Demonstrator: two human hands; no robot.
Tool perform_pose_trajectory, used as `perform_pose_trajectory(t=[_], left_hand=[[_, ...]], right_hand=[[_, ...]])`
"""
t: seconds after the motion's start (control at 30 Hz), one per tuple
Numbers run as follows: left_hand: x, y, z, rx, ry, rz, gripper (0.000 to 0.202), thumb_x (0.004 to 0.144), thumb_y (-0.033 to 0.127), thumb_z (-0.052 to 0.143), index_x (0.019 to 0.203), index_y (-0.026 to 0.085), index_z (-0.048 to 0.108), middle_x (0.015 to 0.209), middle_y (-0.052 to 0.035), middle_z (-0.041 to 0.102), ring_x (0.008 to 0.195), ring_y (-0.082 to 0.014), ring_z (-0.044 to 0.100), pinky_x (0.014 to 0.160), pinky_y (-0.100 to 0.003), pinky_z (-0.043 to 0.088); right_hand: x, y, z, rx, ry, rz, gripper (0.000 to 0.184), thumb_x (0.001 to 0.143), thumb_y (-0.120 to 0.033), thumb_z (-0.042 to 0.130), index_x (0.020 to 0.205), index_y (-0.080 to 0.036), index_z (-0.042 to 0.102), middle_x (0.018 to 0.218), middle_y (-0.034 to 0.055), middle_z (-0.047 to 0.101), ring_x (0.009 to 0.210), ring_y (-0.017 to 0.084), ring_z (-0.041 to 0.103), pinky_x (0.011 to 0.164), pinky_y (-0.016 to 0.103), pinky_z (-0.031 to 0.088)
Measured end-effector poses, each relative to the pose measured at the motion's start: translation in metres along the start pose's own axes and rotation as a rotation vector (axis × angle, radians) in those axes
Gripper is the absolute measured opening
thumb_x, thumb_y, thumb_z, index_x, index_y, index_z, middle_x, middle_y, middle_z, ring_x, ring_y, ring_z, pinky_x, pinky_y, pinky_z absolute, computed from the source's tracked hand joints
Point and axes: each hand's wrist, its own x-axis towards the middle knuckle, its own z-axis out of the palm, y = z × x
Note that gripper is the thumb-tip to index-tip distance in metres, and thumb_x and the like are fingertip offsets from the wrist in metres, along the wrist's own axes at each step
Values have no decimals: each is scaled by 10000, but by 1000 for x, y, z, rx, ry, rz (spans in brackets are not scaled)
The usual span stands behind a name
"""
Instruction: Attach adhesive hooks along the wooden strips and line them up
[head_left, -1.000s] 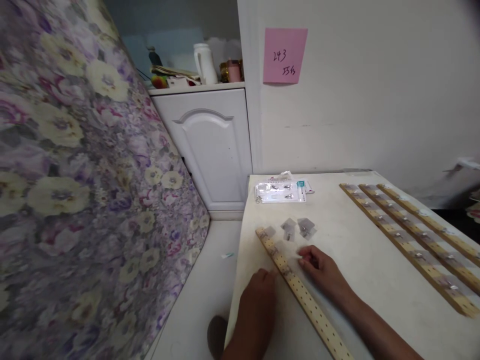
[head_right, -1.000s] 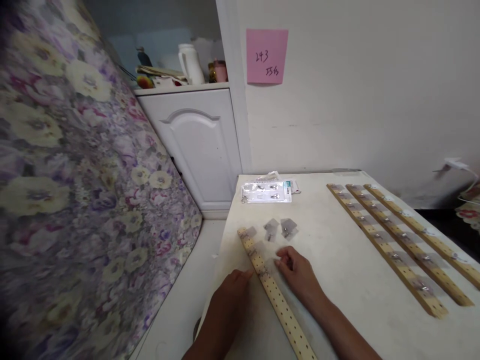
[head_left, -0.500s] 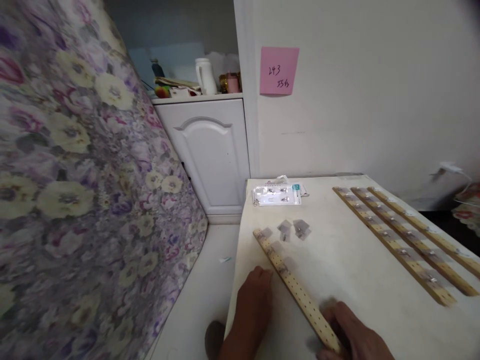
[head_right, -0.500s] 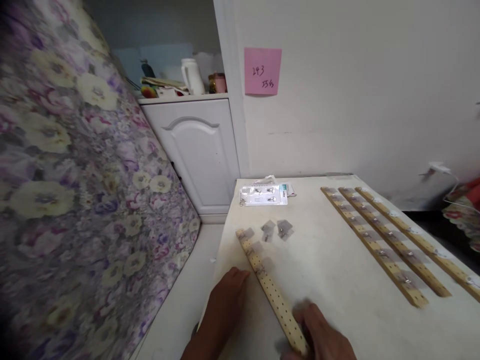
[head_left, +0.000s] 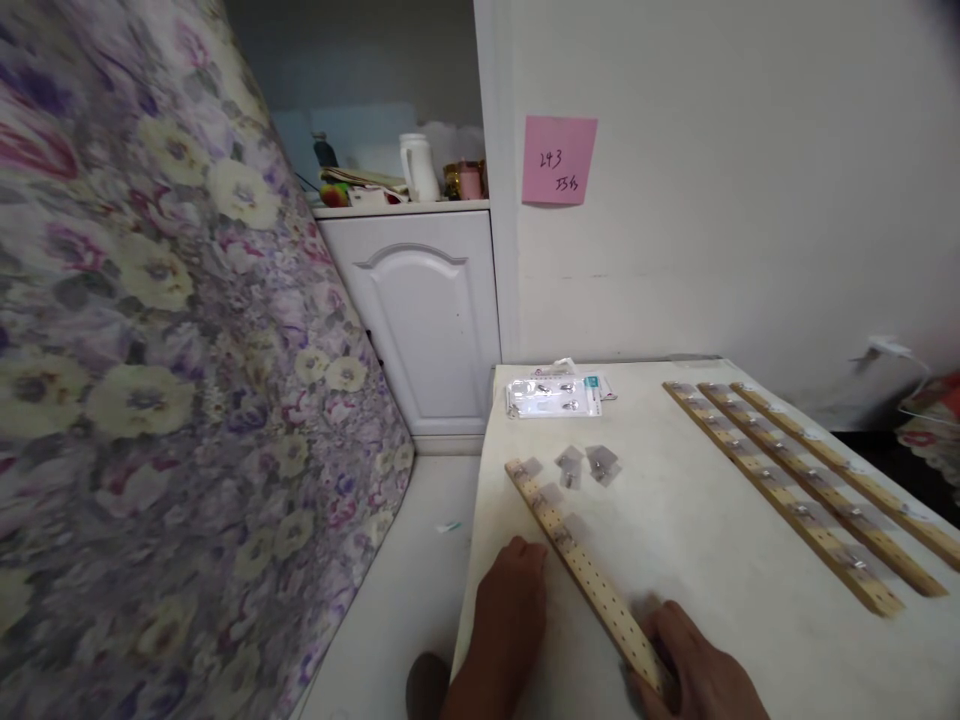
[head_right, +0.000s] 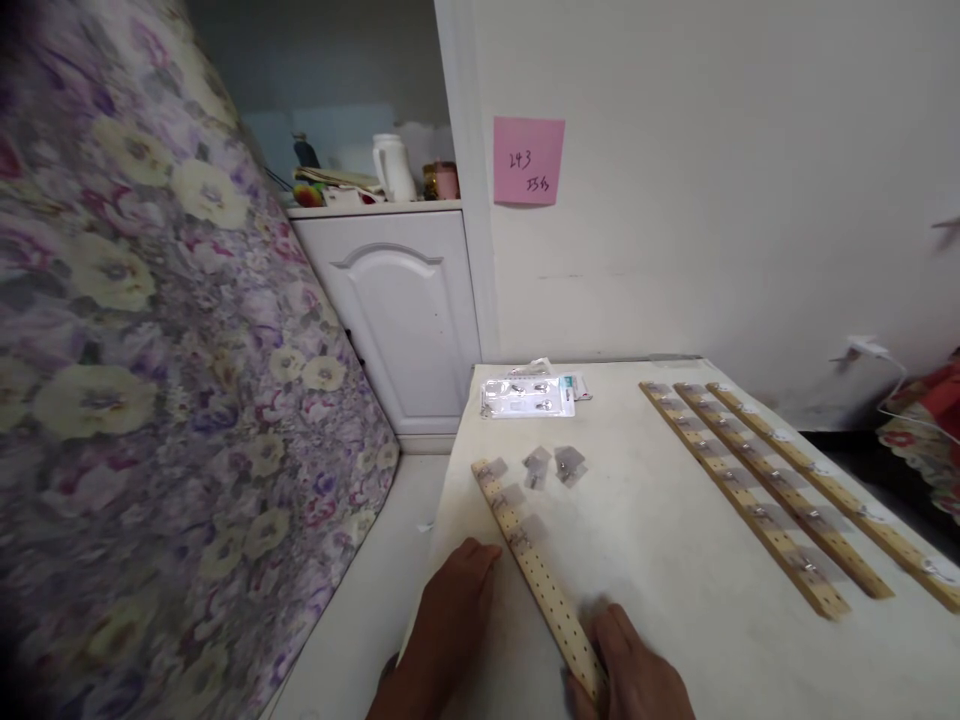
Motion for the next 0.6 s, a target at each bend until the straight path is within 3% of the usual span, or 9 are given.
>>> perform_pose_trajectory(t=[0.3,0.6], left_hand=[[0,-5,4,-13,7,17,332,857,158,333,1035,184,611,1017,-75,608,944,-193,572,854,-290,440],[2,-3,4,10,11,9,328,873,175,322,1007,195,620,998,-65,611,934,-182,571,837,-269,439]], right_hand=[[21,-30,5,-58,22,63,109,759,-295,507,850,-235,496,834,29,631,628,178,632,554,279,475],[20,-32,3,68,-84,96,179,784,-383,529,875,-234,487,823,18,632,629,173,628,566,272,468]])
